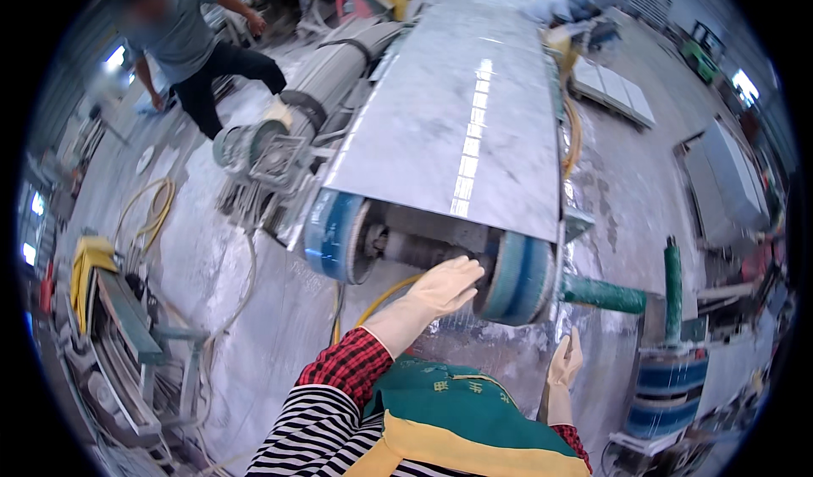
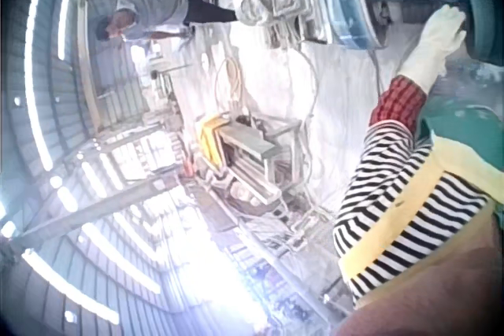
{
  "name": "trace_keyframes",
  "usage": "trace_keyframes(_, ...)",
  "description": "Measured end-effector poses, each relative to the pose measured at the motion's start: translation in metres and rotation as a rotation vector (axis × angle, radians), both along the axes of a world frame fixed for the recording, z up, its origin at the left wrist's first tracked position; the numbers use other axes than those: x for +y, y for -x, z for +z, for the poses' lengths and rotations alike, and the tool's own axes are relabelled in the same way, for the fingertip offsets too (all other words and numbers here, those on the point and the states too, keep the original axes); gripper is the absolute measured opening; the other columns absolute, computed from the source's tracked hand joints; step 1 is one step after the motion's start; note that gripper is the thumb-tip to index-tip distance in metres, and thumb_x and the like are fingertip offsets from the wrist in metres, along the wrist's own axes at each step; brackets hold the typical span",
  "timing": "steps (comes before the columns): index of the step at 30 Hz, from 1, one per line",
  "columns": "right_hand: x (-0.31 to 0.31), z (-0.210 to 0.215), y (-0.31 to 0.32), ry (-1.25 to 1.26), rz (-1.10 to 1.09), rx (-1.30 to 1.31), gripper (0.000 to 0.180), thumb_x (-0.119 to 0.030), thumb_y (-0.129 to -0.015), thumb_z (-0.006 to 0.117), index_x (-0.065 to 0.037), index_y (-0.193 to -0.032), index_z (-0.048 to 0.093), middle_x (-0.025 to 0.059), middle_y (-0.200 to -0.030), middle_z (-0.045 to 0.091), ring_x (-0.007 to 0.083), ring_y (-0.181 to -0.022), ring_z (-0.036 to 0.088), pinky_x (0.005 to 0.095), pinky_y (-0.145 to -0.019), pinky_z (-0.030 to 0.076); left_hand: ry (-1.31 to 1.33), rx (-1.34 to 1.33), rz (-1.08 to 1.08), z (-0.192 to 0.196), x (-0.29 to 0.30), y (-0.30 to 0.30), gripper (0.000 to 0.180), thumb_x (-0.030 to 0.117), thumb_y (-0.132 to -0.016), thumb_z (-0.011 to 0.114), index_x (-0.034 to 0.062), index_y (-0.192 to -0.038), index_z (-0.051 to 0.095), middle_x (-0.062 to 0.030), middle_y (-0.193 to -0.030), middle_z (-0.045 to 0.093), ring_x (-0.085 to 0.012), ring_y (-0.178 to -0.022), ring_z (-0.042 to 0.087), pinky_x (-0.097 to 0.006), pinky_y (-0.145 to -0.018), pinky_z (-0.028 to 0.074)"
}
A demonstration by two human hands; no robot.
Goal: The person repeatedly picks up large rectangular tiles from a conveyor, turns them over, and places them back onto the conveyor. This action is performed multiple times in a repetitive loop throughout the clip.
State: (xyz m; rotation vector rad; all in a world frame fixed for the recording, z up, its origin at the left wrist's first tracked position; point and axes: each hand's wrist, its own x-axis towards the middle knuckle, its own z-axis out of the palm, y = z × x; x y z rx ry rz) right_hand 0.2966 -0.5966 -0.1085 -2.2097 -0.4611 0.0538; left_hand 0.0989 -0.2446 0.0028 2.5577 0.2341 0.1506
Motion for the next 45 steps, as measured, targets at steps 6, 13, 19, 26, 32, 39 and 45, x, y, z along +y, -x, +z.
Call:
trace_keyframes(6,0.143,0.052,0.008,0.118,0.267,-0.441,0.048,-0.019,-0.103,0.062,0.006,-0.144,0.059,0.0293,-0.148,0.06,0.0447,-0.141,0.054,0.0491,-0.122,0.039,-0.253,-0.147,0.318,-0.017,0.103,0.083,0.048,0.021,-0.091,0.072,-0.0004,-0.132,0.057,-0.0225,-0.134,0.06,-0.0434,-0.126,0.055,-0.05,-0.113,0.045)
trace_keyframes(13,0.182,0.04,0.019,0.251,0.285,-0.475,0.054,-0.02,-0.096,0.07,0.004,-0.143,0.06,0.0287,-0.146,0.061,0.046,-0.138,0.055,0.0507,-0.12,0.041,-0.272,-0.061,0.632,-0.05,0.141,0.139,0.073,0.025,-0.093,0.073,0.0016,-0.156,0.045,-0.0226,-0.16,0.046,-0.0484,-0.149,0.041,-0.051,-0.126,0.032)
trace_keyframes(19,0.198,0.069,0.001,0.261,0.328,-0.395,0.06,-0.018,-0.089,0.074,0.005,-0.142,0.058,0.028,-0.141,0.062,0.0471,-0.136,0.054,0.0519,-0.121,0.039,-0.23,-0.06,0.66,-0.052,0.136,0.141,0.072,0.023,-0.094,0.072,0.003,-0.157,0.044,-0.0207,-0.164,0.043,-0.0486,-0.151,0.038,-0.051,-0.128,0.031)
trace_keyframes(26,0.266,0.08,-0.039,0.238,0.507,-0.622,0.061,-0.023,-0.095,0.073,0.004,-0.146,0.055,0.0298,-0.155,0.051,0.0508,-0.146,0.043,0.056,-0.124,0.032,-0.209,0.033,0.616,-0.034,0.138,0.141,0.07,0.02,-0.094,0.071,0.0034,-0.157,0.044,-0.021,-0.163,0.044,-0.0493,-0.15,0.039,-0.051,-0.128,0.031)
trace_keyframes(32,0.292,0.069,-0.05,0.217,0.652,-0.597,0.056,-0.024,-0.1,0.066,0.001,-0.149,0.056,0.0307,-0.152,0.054,0.0509,-0.143,0.047,0.0567,-0.124,0.032,-0.215,0.041,0.674,-0.035,0.13,0.145,0.067,0.02,-0.094,0.072,0.0044,-0.155,0.048,-0.0211,-0.162,0.046,-0.049,-0.15,0.04,-0.051,-0.127,0.032)
trace_keyframes(39,0.289,0.063,-0.047,0.161,0.626,-0.61,0.052,-0.024,-0.098,0.067,0.0,-0.144,0.061,0.0296,-0.15,0.057,0.0497,-0.141,0.05,0.0573,-0.123,0.034,-0.283,-0.083,0.688,-0.025,0.145,0.132,0.066,0.024,-0.09,0.075,0.0048,-0.15,0.053,-0.0217,-0.155,0.052,-0.0449,-0.147,0.044,-0.051,-0.126,0.033)
trace_keyframes(45,0.294,0.076,-0.05,0.253,0.575,-0.561,0.053,-0.028,-0.096,0.068,-0.002,-0.141,0.06,0.0268,-0.145,0.059,0.0462,-0.14,0.051,0.0549,-0.122,0.036,-0.371,-0.143,0.465,-0.02,0.2,0.083,0.084,0.021,-0.078,0.089,0.0011,-0.151,0.052,-0.0265,-0.155,0.052,-0.0504,-0.146,0.045,-0.057,-0.123,0.035)
